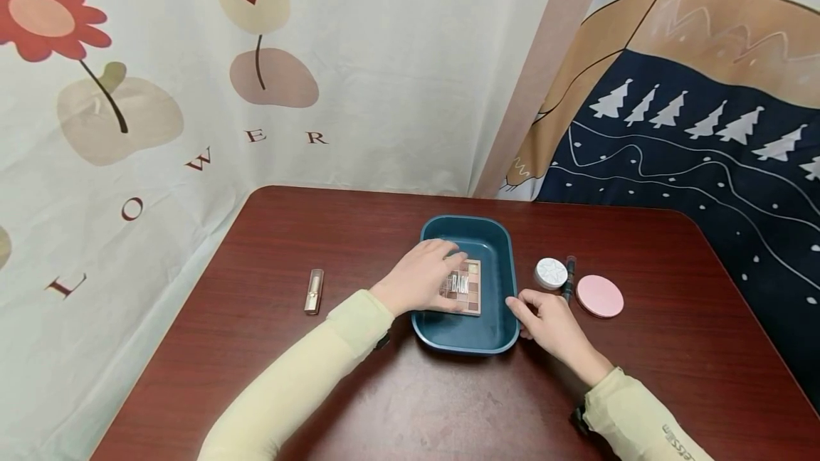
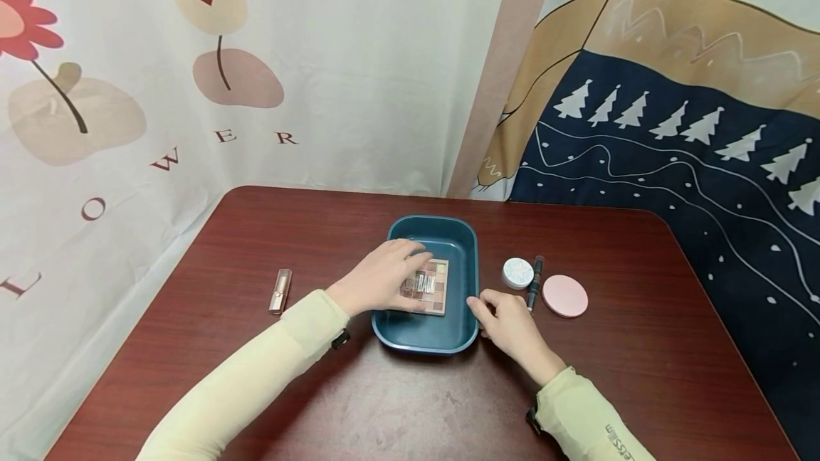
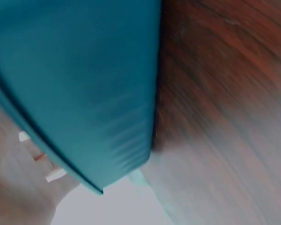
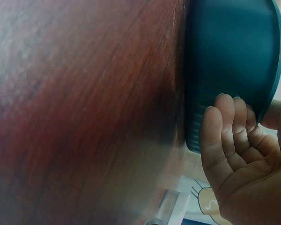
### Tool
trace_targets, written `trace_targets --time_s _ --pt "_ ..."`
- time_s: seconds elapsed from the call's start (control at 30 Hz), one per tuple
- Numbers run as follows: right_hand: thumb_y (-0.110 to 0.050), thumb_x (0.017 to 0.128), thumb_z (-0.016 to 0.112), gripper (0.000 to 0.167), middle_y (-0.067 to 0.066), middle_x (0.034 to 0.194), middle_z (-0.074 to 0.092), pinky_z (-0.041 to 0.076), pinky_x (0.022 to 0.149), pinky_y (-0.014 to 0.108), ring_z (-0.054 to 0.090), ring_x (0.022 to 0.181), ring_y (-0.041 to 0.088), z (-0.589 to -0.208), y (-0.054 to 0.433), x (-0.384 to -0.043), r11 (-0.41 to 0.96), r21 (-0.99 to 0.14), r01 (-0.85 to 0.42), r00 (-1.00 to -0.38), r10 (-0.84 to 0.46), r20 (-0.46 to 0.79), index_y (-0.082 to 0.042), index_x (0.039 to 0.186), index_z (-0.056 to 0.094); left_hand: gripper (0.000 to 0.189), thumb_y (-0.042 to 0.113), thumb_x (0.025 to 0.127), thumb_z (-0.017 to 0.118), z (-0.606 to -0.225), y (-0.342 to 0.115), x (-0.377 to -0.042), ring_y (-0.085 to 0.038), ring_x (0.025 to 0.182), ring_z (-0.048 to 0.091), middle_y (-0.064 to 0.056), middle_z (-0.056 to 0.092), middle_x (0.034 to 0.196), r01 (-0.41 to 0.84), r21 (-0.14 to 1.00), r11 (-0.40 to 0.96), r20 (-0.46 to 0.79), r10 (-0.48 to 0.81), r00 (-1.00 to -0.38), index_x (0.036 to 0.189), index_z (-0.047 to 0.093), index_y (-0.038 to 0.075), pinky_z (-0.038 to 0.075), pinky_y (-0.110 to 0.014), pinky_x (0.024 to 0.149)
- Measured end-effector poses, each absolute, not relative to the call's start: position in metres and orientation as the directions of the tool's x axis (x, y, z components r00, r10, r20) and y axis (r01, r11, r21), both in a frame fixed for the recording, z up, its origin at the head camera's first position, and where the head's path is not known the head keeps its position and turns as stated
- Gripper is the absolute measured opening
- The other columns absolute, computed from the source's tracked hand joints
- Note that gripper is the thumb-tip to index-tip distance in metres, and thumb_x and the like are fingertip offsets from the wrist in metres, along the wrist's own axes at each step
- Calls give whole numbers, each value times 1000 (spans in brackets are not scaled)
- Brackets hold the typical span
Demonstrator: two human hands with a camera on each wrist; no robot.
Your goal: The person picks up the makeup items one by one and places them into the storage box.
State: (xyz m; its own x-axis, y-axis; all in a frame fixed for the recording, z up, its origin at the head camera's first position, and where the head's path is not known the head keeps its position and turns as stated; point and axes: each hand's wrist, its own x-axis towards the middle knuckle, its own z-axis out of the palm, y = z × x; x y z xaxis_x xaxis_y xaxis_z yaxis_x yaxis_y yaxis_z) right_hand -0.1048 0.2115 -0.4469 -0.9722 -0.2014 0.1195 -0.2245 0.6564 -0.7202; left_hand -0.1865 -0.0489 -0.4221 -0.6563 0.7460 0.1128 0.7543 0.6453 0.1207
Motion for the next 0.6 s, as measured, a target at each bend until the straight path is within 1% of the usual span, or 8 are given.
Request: trace_targets --time_s 0.13,0.3,0.47,0.6 --pt "-19 102 65 35 -2 54 54 43 53 24 53 52 3 -446 211 -104 658 -720 -219 -973 -199 114 -16 69 54 84 59 85 78 -419 -61 -185 -30 136 50 -14 56 144 764 122 634 155 748 -645 145 57 6 36 -43 119" --pt "-19 102 65 35 -4 54 53 43 53 24 52 52 4 -446 211 -104 660 -719 -216 -974 -201 109 -17 68 54 84 57 85 78 -419 -78 -183 -32 138 48 -16 54 147 762 129 634 201 736 -647 146 56 5 35 -46 119" --pt "-20 102 65 35 -3 54 54 44 53 24 53 52 4 -447 212 -104 657 -722 -218 -973 -204 108 -16 69 55 85 57 85 79 -420 -93 -181 -32 139 48 -16 53 148 750 128 649 224 718 -659 147 54 4 35 -48 119" --pt "-19 102 65 35 -2 54 54 44 53 24 53 52 3 -447 212 -105 656 -721 -224 -972 -205 116 -16 69 55 88 58 85 78 -418 -104 -179 -33 139 47 -17 51 150 733 156 662 220 700 -679 149 52 4 35 -48 119"
